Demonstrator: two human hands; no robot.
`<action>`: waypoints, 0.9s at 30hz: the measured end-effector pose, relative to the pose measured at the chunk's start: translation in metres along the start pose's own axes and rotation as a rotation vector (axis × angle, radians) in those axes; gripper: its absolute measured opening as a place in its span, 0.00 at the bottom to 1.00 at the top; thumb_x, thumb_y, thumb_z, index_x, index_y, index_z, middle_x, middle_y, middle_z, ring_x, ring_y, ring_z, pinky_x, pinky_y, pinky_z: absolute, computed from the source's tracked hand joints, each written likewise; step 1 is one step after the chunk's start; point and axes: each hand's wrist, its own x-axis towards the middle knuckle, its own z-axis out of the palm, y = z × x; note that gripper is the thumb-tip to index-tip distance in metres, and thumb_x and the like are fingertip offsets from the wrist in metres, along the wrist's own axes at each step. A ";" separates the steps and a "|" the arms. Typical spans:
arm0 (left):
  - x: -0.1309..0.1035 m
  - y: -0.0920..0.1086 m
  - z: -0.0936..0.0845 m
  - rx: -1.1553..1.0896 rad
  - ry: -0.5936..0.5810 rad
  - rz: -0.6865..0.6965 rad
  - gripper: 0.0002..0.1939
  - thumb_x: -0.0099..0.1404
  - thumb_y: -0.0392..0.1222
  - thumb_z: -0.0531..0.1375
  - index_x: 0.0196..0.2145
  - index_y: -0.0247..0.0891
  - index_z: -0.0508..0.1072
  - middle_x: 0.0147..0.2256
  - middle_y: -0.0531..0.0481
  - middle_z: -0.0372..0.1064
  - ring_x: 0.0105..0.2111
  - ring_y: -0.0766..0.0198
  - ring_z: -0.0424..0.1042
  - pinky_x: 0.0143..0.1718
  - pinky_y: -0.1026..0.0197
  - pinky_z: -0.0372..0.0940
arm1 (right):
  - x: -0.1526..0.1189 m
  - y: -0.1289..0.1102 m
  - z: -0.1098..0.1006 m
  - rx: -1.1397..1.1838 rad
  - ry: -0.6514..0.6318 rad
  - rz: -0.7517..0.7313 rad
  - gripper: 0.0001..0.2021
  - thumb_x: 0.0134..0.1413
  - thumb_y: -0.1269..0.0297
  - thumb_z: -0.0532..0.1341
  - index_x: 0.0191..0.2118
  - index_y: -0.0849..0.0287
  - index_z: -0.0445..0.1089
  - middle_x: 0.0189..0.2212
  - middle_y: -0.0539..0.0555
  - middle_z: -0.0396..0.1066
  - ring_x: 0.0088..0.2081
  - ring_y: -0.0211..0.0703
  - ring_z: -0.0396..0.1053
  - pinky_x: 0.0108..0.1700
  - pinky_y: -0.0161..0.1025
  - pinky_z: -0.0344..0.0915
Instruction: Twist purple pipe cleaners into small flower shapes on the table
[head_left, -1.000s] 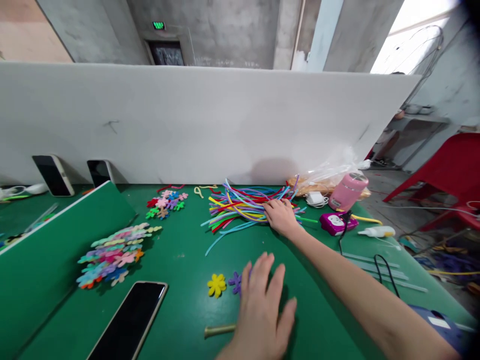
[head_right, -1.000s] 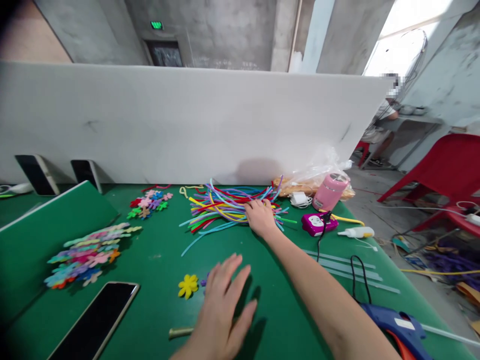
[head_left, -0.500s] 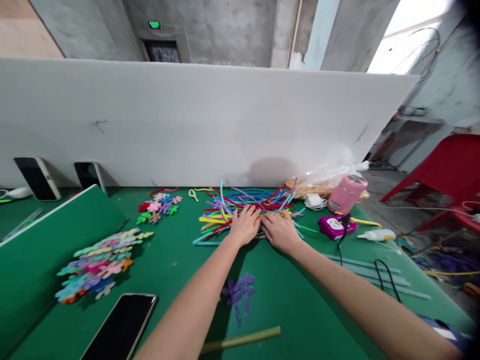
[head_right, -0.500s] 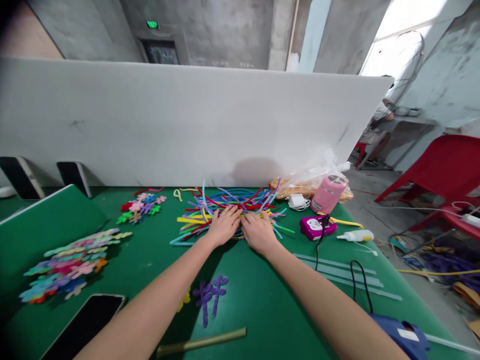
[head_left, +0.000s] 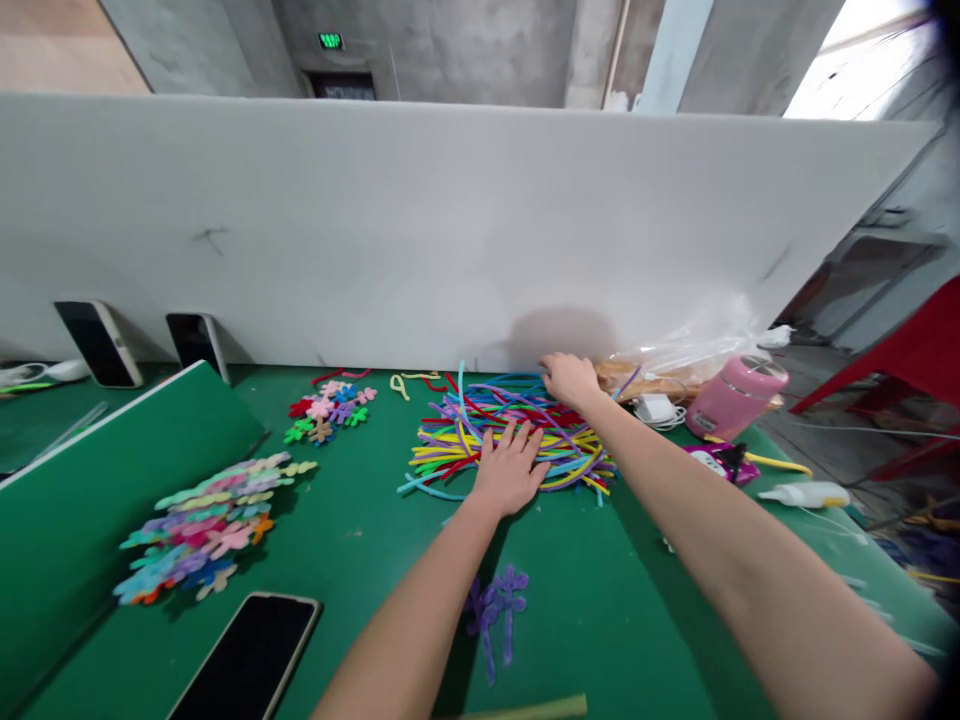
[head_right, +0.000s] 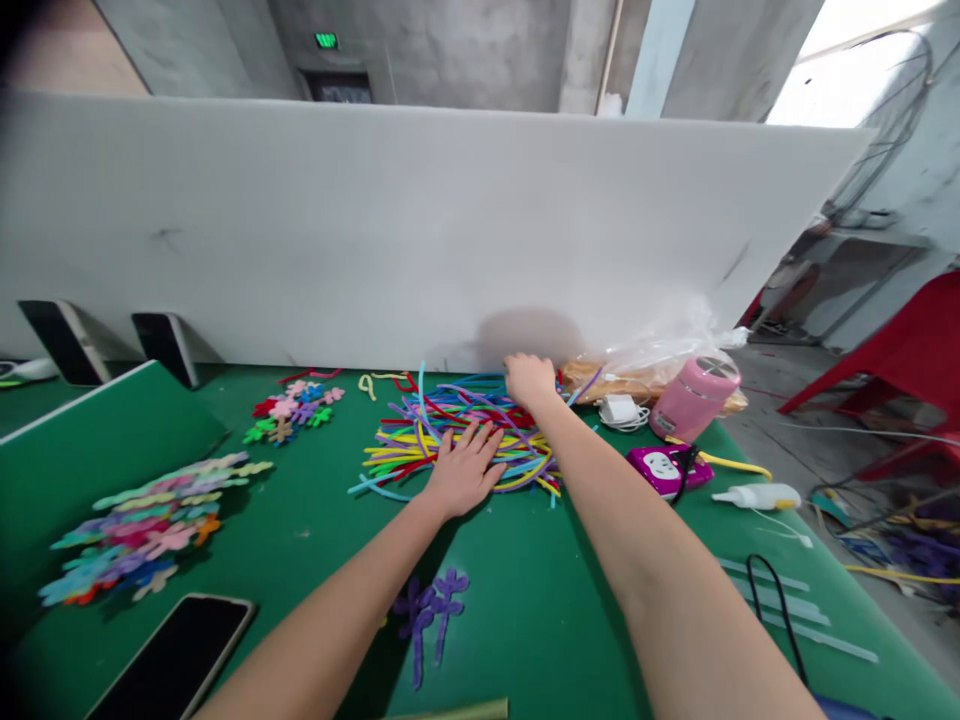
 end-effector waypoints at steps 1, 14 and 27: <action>0.000 0.000 0.000 0.001 0.000 0.000 0.28 0.65 0.55 0.39 0.60 0.43 0.50 0.61 0.48 0.49 0.61 0.53 0.41 0.56 0.39 0.40 | 0.007 0.000 0.005 -0.018 -0.031 0.004 0.12 0.58 0.63 0.54 0.47 0.60 0.64 0.45 0.56 0.66 0.45 0.47 0.65 0.46 0.49 0.60; -0.001 0.001 -0.001 0.010 -0.007 0.001 0.28 0.65 0.55 0.38 0.60 0.44 0.50 0.61 0.47 0.48 0.61 0.53 0.41 0.56 0.40 0.39 | 0.017 0.001 0.044 -0.057 -0.212 0.037 0.13 0.58 0.63 0.55 0.47 0.61 0.63 0.46 0.56 0.64 0.44 0.46 0.66 0.45 0.49 0.64; 0.007 0.002 -0.010 0.049 0.070 -0.019 0.27 0.65 0.54 0.40 0.59 0.42 0.53 0.60 0.41 0.50 0.59 0.52 0.47 0.55 0.41 0.43 | -0.016 0.012 -0.008 0.142 0.062 -0.052 0.13 0.60 0.67 0.49 0.49 0.60 0.63 0.44 0.57 0.68 0.45 0.45 0.66 0.46 0.39 0.60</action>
